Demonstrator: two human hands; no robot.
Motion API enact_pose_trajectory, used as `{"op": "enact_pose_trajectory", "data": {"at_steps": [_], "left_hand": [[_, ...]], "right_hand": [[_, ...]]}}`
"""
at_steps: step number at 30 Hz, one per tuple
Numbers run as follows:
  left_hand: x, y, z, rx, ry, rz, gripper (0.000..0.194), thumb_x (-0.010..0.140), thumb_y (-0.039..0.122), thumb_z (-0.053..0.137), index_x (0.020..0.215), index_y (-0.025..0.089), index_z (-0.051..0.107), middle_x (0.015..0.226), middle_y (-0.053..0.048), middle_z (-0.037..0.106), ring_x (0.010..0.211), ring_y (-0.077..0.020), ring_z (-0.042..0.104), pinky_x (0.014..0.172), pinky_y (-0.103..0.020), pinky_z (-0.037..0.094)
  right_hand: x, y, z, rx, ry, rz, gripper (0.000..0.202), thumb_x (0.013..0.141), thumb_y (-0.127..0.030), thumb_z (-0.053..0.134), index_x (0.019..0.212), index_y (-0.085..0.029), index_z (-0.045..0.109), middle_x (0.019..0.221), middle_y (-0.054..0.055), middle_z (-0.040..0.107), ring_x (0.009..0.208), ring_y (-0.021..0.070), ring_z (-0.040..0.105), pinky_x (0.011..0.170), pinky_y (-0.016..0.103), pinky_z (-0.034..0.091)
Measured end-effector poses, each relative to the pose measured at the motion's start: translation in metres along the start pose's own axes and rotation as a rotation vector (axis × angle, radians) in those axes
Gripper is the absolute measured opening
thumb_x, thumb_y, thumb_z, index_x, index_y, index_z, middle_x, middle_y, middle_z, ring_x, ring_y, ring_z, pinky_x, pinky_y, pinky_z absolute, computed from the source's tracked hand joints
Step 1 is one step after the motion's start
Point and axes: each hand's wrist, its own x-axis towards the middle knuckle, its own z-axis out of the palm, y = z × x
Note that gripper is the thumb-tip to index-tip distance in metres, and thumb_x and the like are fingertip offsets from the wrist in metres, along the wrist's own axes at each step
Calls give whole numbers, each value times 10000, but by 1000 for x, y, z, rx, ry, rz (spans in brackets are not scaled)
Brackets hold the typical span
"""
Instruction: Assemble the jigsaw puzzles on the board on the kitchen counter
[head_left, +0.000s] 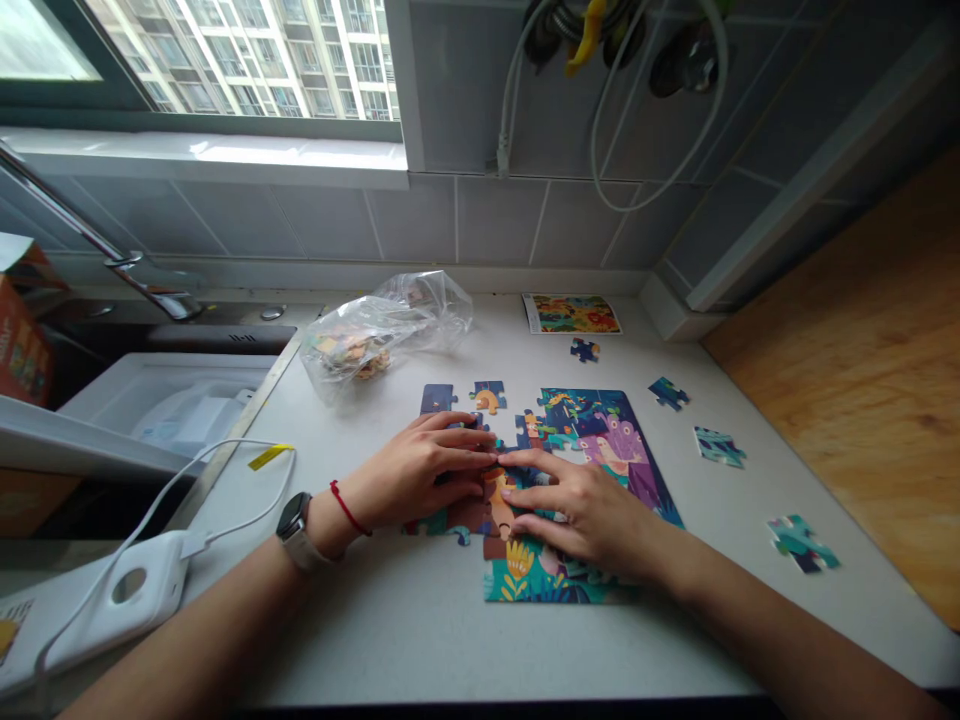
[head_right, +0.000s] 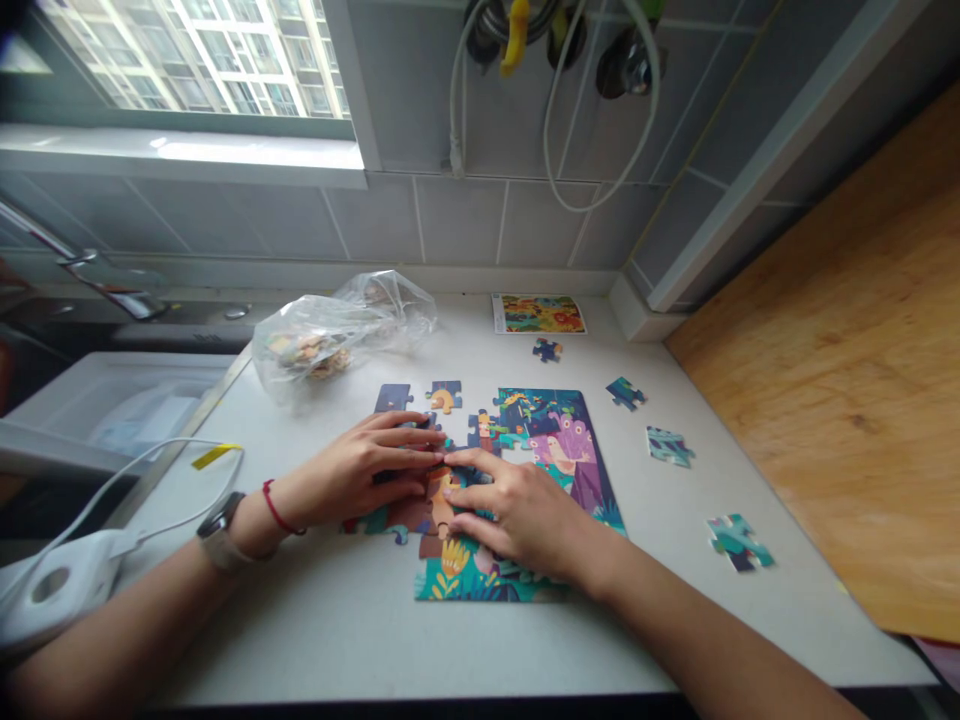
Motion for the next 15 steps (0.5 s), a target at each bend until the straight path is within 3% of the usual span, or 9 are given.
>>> {"op": "enact_pose_trajectory", "data": {"at_steps": [10, 15], "left_hand": [[1, 0, -5, -24, -19, -22, 215, 1000, 390, 706, 1161, 304, 819, 1339, -55, 739, 1298, -293, 621, 1107, -491, 535], [1, 0, -7, -49, -24, -49, 325, 971, 415, 741, 1263, 275, 761, 1402, -90, 693, 1384, -310, 566, 1162, -532, 487]], "right_hand": [[0, 0, -3, 25, 1, 20, 184, 997, -344, 701, 1104, -273, 832, 1542, 89, 569, 1177, 259, 725, 1075, 429, 579], [0, 2, -4, 15, -9, 11, 194, 994, -327, 707, 1143, -292, 826, 1583, 74, 550, 1281, 279, 678, 1113, 451, 554]]}}
